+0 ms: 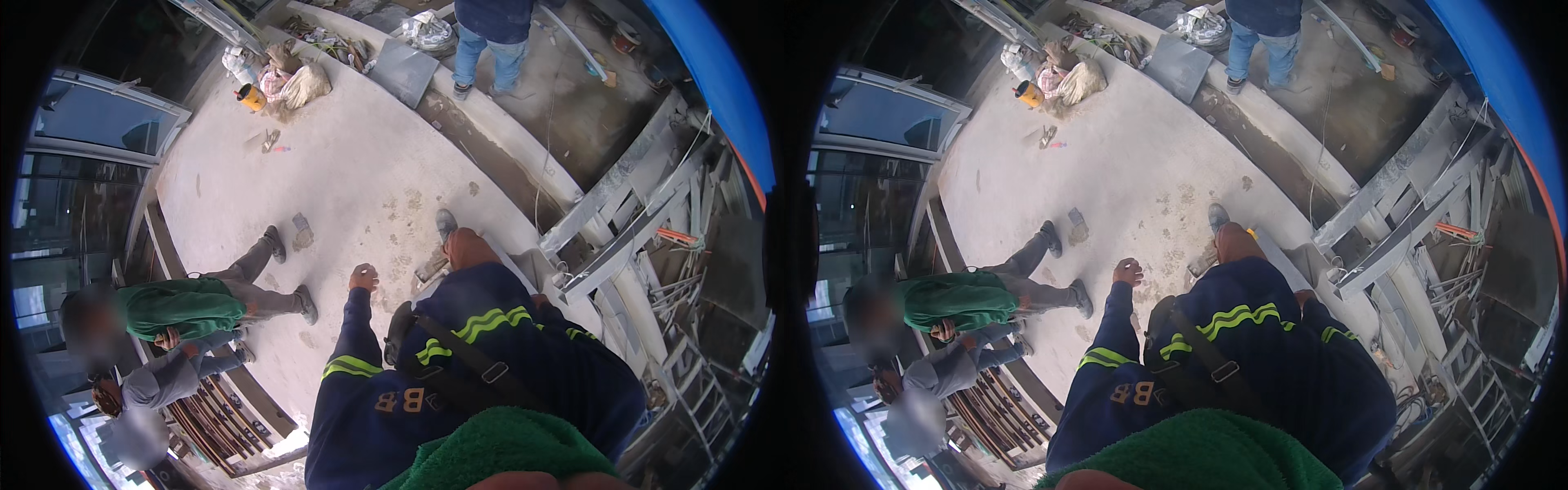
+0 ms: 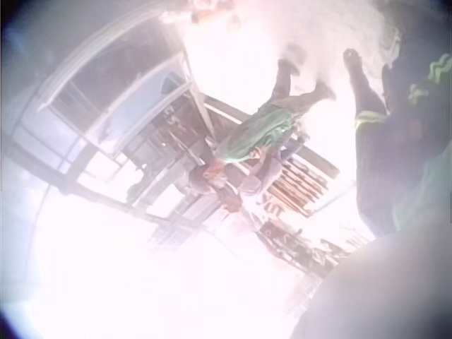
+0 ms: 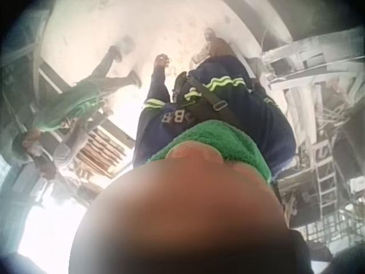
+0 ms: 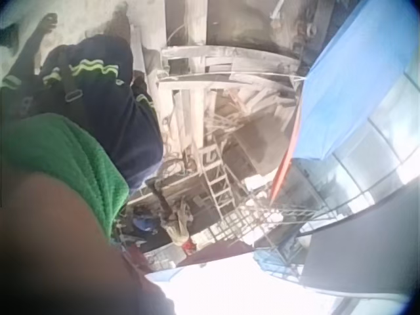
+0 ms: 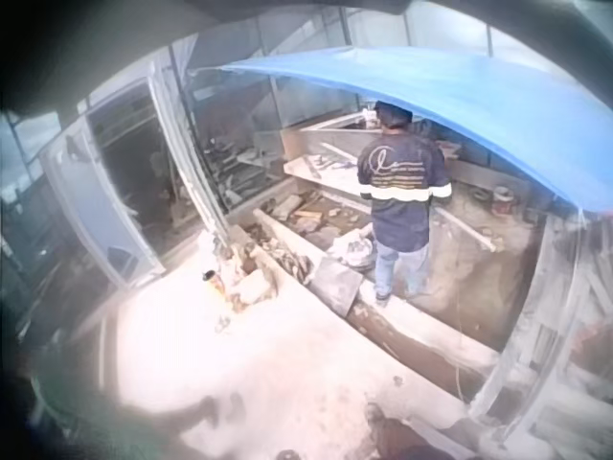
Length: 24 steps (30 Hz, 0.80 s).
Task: The person positions a large gray tile on a metal frame, then uses an angle grinder to cut along a marked line. The person holds the tile steady with one hand while guiding the grinder with the other.
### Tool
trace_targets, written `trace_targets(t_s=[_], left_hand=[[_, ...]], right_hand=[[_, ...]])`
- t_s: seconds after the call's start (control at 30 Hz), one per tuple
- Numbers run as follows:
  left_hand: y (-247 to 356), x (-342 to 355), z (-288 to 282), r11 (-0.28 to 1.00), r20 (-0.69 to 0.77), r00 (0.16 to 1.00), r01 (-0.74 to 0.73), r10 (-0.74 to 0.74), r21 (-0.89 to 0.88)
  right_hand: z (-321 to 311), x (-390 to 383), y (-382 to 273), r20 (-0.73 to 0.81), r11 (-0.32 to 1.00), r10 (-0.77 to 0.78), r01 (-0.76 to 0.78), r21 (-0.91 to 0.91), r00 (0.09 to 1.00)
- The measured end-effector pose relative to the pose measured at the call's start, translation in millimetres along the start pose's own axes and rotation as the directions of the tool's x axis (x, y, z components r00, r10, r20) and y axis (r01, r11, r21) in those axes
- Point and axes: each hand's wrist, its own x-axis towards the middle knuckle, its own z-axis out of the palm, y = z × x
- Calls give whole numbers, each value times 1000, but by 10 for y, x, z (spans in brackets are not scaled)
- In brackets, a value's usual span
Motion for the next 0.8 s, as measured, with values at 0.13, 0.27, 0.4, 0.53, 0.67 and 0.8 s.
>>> trace_targets(t_s=[0.13, 0.27, 0.4, 0.53, 0.67, 0.8], left_hand=[[670, 855, 310, 998, 61, 997, -56, 55, 18], [785, 1673, 186, 928, 123, 981, -184, 151, 325], [979, 2586, -326, 540, 215, 972, -234, 99, 809], [1503, 3205, -584, 894, -88, 972, -163, 219, 416], [2191, 4154, -528, 893, -114, 986, -57, 119, 446], [2929, 5147, -525, 822, 80, 997, -31, -18, 569]], right_hand=[[-718, 1197, -152, -262, 986, -136, 157, 60, 955], [-2131, 2745, -547, -91, 981, -64, 46, -188, 994], [-4078, 3770, -870, -232, 990, -140, 140, -14, 963], [-6152, 4371, -1710, -304, 351, 234, 211, 912, 924], [-7696, 4763, -2335, -468, 574, 149, 309, 758, 871], [-8205, 5352, -2522, -428, 631, 187, 225, 742, 884]])
